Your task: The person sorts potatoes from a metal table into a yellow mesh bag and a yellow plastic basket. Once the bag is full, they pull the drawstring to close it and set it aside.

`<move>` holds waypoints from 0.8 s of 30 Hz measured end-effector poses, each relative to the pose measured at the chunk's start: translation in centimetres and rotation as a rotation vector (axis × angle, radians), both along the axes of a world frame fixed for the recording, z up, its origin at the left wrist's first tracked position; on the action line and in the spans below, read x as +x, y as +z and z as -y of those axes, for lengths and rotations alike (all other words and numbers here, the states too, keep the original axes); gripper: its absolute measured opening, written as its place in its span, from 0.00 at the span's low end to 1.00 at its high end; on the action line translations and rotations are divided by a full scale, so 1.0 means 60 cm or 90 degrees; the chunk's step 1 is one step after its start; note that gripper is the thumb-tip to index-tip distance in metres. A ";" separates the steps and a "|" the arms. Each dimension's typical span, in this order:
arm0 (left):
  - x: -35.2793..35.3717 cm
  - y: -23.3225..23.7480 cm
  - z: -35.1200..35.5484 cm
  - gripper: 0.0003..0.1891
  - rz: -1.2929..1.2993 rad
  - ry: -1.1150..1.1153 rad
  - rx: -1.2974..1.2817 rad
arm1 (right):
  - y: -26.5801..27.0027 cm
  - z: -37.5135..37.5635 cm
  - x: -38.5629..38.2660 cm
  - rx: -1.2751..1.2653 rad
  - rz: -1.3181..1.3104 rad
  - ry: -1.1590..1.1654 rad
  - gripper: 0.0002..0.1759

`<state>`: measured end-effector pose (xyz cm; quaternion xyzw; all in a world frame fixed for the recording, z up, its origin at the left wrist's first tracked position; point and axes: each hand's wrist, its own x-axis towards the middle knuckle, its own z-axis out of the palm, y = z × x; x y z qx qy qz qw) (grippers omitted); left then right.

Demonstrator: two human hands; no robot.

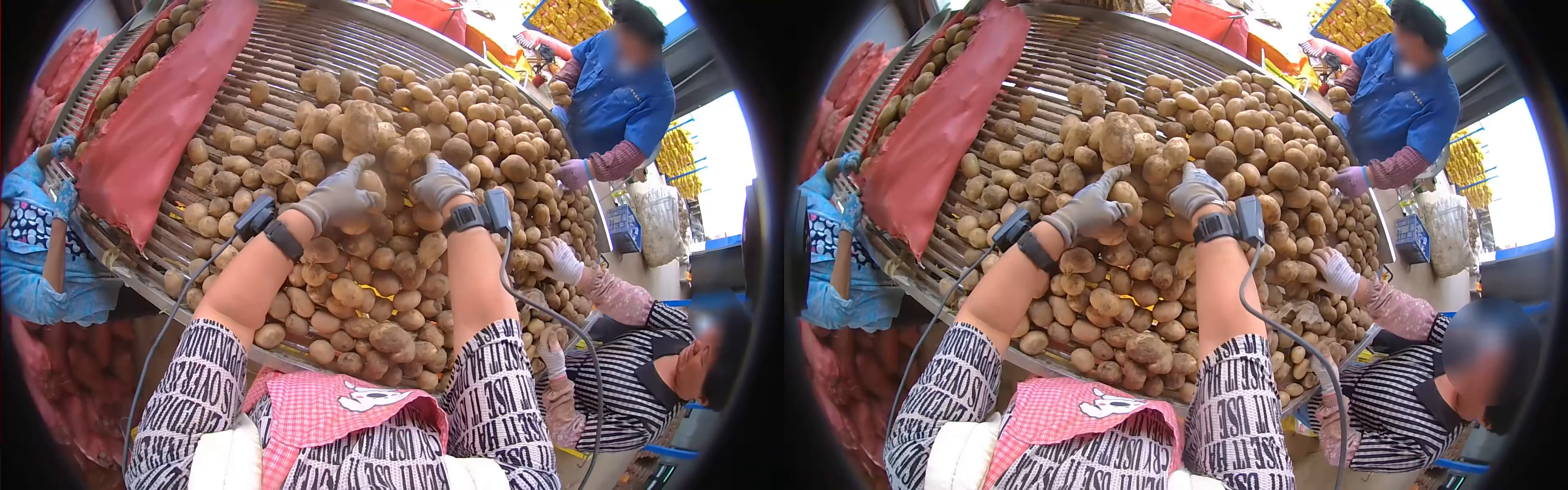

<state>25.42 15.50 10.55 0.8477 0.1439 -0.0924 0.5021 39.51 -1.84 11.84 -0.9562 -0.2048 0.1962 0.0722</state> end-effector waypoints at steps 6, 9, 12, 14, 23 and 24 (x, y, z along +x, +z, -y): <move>-0.060 -0.030 0.029 0.34 0.185 0.037 0.163 | 0.023 0.008 -0.029 0.019 -0.063 0.030 0.35; -0.083 -0.029 0.031 0.33 0.210 0.102 0.004 | -0.002 0.047 -0.048 0.102 -0.103 0.066 0.38; -0.101 -0.041 0.024 0.30 0.158 0.169 -0.396 | -0.022 0.127 -0.078 0.341 -0.081 0.001 0.35; -0.115 -0.011 0.032 0.25 0.145 0.153 -0.493 | -0.082 0.196 -0.079 0.824 -0.377 -0.183 0.24; 0.054 -0.006 0.122 0.18 -0.042 -0.321 -0.446 | -0.037 0.371 -0.400 1.628 -0.773 -0.483 0.30; 0.073 -0.022 0.138 0.20 -0.062 -0.387 -0.367 | -0.059 0.404 -0.433 1.610 -0.696 -0.595 0.29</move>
